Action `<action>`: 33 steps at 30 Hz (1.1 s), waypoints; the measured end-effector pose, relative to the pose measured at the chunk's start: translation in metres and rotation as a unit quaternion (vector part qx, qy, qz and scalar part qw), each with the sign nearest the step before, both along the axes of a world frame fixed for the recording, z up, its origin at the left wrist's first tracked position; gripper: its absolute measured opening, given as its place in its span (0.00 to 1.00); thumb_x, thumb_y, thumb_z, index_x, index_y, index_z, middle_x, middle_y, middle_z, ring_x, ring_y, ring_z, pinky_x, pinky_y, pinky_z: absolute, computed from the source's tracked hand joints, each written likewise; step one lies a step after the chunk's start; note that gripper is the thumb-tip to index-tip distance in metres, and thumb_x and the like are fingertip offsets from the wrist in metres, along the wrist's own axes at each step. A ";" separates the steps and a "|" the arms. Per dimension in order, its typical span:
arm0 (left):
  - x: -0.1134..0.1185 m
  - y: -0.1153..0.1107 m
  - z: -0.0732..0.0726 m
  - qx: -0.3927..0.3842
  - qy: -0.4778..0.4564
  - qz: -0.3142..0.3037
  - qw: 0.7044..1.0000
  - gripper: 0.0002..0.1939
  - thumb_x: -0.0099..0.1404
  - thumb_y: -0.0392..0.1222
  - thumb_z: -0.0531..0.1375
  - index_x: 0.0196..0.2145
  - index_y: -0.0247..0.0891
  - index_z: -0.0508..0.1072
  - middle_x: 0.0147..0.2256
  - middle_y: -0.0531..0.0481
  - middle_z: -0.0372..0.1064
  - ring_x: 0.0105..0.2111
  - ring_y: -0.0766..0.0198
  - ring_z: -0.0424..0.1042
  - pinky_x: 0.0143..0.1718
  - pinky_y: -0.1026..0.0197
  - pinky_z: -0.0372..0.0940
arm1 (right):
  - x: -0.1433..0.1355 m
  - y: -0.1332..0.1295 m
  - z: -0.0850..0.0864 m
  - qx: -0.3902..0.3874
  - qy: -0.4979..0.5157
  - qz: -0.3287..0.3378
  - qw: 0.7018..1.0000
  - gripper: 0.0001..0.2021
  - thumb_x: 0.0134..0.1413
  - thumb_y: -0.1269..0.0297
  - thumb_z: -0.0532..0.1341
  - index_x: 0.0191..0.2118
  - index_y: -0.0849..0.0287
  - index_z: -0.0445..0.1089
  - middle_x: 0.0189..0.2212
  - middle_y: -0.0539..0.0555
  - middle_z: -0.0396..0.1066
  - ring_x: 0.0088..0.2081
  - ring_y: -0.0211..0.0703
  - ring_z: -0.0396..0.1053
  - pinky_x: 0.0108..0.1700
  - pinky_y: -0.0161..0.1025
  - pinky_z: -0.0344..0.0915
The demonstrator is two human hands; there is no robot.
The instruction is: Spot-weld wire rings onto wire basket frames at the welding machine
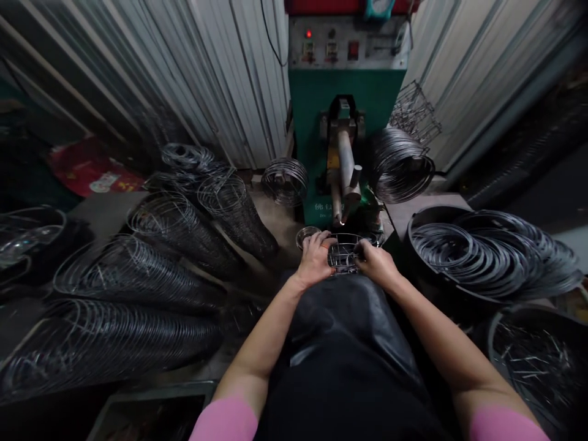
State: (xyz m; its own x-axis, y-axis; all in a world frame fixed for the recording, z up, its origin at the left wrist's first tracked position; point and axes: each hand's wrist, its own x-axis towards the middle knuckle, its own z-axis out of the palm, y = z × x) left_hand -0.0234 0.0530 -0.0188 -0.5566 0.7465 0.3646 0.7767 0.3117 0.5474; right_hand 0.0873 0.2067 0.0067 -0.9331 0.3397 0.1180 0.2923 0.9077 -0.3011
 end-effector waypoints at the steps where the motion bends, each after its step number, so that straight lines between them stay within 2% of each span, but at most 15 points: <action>1: 0.001 0.000 0.002 0.004 -0.002 0.002 1.000 0.35 0.39 0.38 0.69 0.47 0.41 0.64 0.54 0.42 0.57 0.56 0.47 0.53 0.56 0.42 0.49 | -0.002 -0.003 -0.005 -0.010 0.026 -0.008 1.000 0.09 0.46 0.68 0.59 0.37 0.54 0.67 0.24 0.50 0.72 0.26 0.43 0.69 0.24 0.32 0.57; 3: 0.002 0.000 0.002 0.015 -0.011 0.009 1.000 0.35 0.38 0.38 0.70 0.46 0.39 0.65 0.53 0.41 0.57 0.56 0.47 0.54 0.56 0.43 0.50 | -0.002 -0.007 -0.016 -0.058 0.082 0.005 0.995 0.08 0.48 0.69 0.57 0.36 0.54 0.67 0.26 0.49 0.73 0.27 0.42 0.70 0.27 0.33 0.60; 7: -0.001 -0.001 -0.004 0.028 -0.027 0.008 0.999 0.36 0.37 0.38 0.70 0.46 0.39 0.65 0.52 0.41 0.58 0.55 0.48 0.56 0.56 0.45 0.52 | 0.005 -0.006 -0.028 -0.164 0.131 0.116 0.971 0.10 0.52 0.70 0.53 0.36 0.57 0.70 0.34 0.53 0.73 0.37 0.42 0.71 0.39 0.36 0.66; 10: -0.004 -0.001 -0.009 0.037 -0.043 0.011 0.998 0.36 0.36 0.39 0.71 0.46 0.38 0.65 0.52 0.40 0.58 0.55 0.48 0.57 0.56 0.45 0.53 | 0.007 0.001 -0.025 -0.167 0.101 0.179 0.964 0.11 0.55 0.67 0.53 0.41 0.59 0.70 0.39 0.56 0.72 0.41 0.44 0.70 0.43 0.39 0.66; 12: -0.006 0.000 -0.011 0.040 -0.051 0.015 0.998 0.37 0.36 0.39 0.71 0.46 0.38 0.65 0.52 0.40 0.58 0.55 0.48 0.57 0.56 0.45 0.54 | 0.007 0.005 -0.021 -0.144 0.074 0.197 0.967 0.13 0.53 0.66 0.56 0.45 0.59 0.69 0.42 0.58 0.70 0.42 0.45 0.70 0.43 0.40 0.66; 15: -0.011 0.003 -0.013 0.044 -0.060 0.018 0.997 0.37 0.36 0.40 0.71 0.46 0.37 0.65 0.52 0.40 0.58 0.55 0.50 0.57 0.56 0.47 0.55 | 0.003 0.008 -0.019 -0.113 0.044 0.200 0.972 0.15 0.51 0.69 0.58 0.47 0.58 0.69 0.43 0.57 0.70 0.41 0.45 0.70 0.41 0.39 0.66; 19: -0.019 0.006 -0.016 0.040 -0.074 0.014 0.996 0.38 0.35 0.41 0.72 0.46 0.35 0.66 0.52 0.38 0.57 0.55 0.49 0.57 0.56 0.48 0.55 | -0.006 0.010 -0.023 -0.095 0.038 0.194 0.976 0.12 0.54 0.70 0.57 0.44 0.56 0.71 0.39 0.54 0.72 0.39 0.43 0.71 0.40 0.37 0.66; 27: -0.042 0.012 -0.022 0.038 -0.080 -0.021 0.996 0.39 0.35 0.42 0.73 0.47 0.38 0.66 0.53 0.40 0.57 0.55 0.49 0.56 0.57 0.45 0.54 | -0.018 0.013 -0.032 -0.049 0.059 0.183 0.980 0.10 0.56 0.70 0.56 0.42 0.55 0.72 0.37 0.53 0.73 0.37 0.41 0.72 0.36 0.33 0.65; 33: -0.057 0.023 -0.021 0.049 -0.100 -0.022 0.993 0.39 0.35 0.41 0.72 0.47 0.40 0.66 0.53 0.42 0.56 0.55 0.50 0.57 0.57 0.47 0.54 | -0.033 0.021 -0.028 -0.032 0.076 0.172 0.982 0.10 0.56 0.71 0.56 0.42 0.55 0.72 0.38 0.53 0.73 0.37 0.41 0.72 0.35 0.33 0.65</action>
